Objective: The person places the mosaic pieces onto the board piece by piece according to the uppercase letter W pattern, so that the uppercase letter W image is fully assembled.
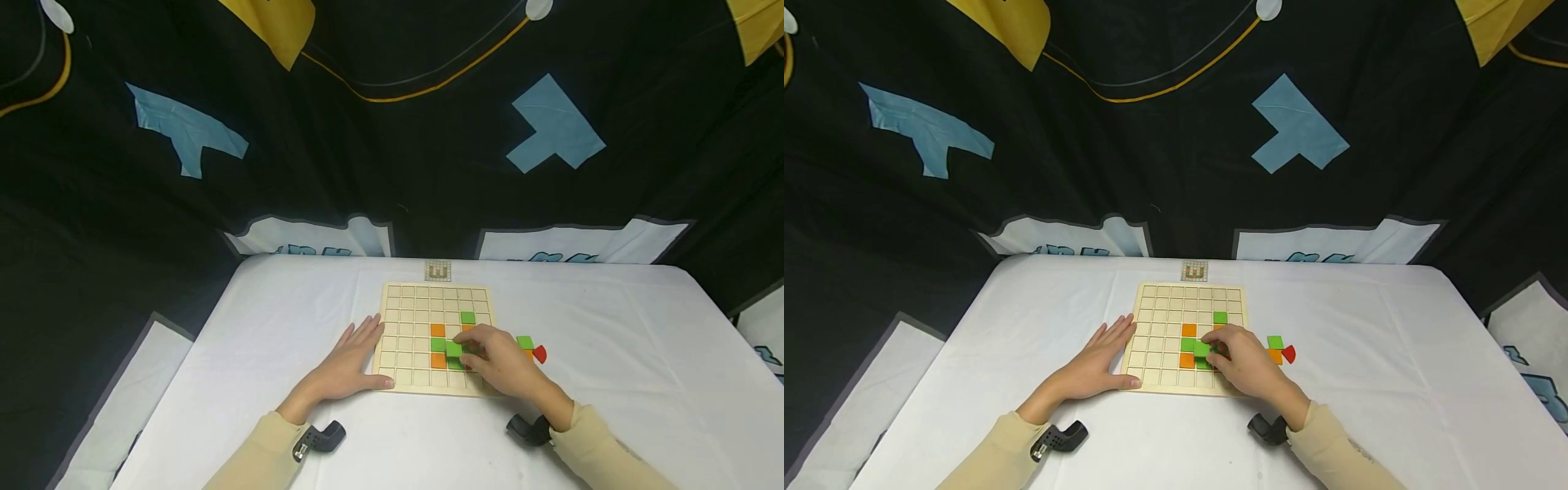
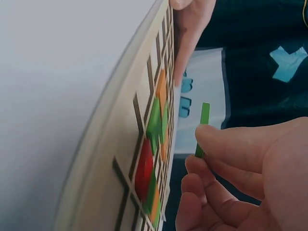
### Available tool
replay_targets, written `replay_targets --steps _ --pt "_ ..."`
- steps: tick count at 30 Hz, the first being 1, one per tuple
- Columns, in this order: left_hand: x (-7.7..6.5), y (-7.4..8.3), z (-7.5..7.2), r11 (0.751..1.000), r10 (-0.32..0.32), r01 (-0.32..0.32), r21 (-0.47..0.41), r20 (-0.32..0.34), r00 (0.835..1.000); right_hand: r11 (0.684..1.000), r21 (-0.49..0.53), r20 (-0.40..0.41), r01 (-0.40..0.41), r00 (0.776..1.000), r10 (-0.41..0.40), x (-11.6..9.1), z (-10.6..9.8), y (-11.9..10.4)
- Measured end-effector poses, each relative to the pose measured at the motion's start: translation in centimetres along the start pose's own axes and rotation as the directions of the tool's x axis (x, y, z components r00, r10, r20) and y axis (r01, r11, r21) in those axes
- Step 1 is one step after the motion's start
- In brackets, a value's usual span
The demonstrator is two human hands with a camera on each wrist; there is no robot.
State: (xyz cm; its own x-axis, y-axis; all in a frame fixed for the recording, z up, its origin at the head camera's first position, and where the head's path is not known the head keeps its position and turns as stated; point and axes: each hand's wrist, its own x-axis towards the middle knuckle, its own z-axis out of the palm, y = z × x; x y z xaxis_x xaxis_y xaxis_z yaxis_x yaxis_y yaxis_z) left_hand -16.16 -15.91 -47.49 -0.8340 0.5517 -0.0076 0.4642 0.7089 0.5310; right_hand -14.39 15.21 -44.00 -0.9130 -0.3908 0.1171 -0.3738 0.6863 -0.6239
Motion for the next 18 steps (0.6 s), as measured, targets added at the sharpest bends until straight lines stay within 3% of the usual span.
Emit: replay_targets --steps 18 --pt "0.1 0.0 0.0 1.0 0.01 -0.01 0.015 -0.005 1.0 0.995 -0.055 -0.012 0.088 0.996 -0.088 1.1 2.6 -2.1"
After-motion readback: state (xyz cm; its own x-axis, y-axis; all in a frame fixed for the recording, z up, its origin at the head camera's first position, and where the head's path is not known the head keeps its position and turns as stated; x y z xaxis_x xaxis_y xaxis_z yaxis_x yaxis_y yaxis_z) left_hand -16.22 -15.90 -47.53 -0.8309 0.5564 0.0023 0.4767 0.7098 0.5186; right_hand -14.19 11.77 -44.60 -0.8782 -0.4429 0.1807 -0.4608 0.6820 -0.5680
